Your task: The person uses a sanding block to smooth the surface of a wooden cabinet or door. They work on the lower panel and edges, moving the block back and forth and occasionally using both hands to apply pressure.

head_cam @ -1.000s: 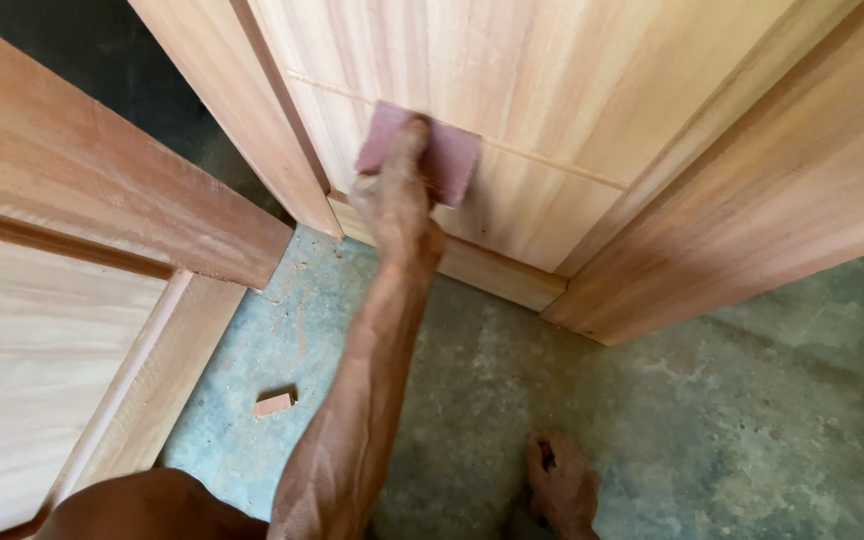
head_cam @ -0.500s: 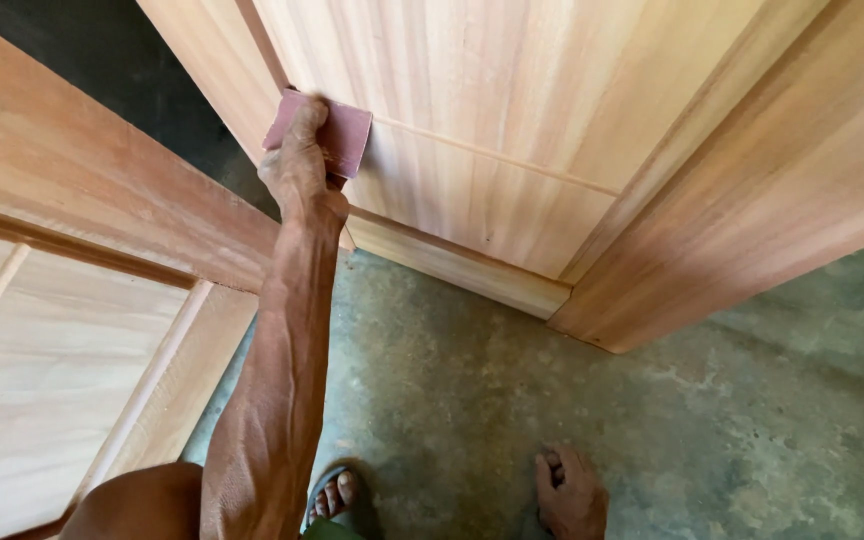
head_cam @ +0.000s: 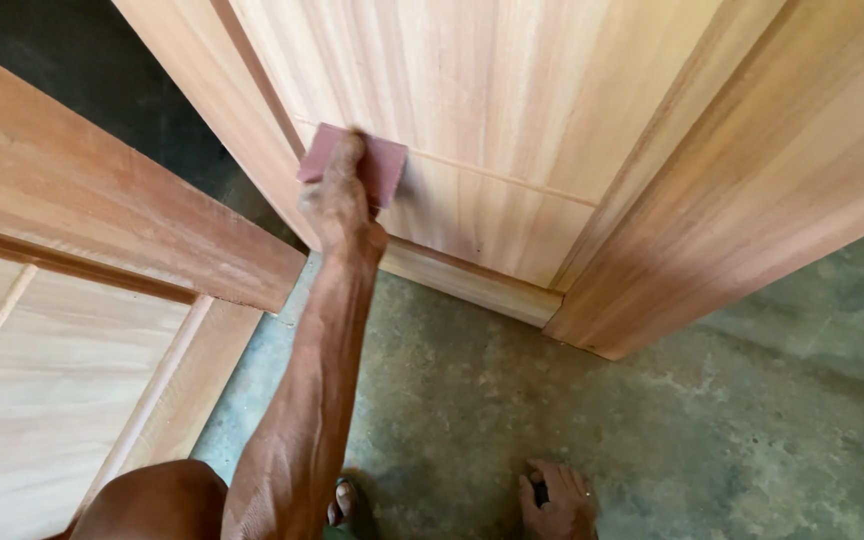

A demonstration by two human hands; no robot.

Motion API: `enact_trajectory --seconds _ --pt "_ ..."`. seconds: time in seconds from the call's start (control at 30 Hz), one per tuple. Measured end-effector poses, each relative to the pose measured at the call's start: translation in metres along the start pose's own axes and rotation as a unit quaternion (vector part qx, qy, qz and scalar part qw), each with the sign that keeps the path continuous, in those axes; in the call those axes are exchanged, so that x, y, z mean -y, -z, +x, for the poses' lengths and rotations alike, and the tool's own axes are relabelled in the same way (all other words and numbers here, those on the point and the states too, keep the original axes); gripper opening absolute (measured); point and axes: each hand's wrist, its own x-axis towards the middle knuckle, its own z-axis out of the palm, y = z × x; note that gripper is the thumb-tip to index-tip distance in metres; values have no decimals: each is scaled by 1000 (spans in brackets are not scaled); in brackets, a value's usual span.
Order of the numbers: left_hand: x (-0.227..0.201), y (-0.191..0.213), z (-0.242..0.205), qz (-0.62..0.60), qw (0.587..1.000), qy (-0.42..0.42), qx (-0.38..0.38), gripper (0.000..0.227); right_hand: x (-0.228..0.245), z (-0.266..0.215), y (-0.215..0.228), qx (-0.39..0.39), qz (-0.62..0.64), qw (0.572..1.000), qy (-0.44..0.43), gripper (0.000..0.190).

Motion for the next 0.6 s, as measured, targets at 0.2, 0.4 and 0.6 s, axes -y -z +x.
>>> enact_trajectory --seconds 0.2,0.4,0.6 --pt "36 -25 -63 -25 998 27 46 41 -8 -2 -4 -21 8 1000 21 28" --pt "75 -45 -122 4 997 15 69 24 1 -1 3 20 -39 999 -16 25" --pt "75 -55 -168 9 996 21 83 22 -8 -5 -7 33 -35 998 -28 24"
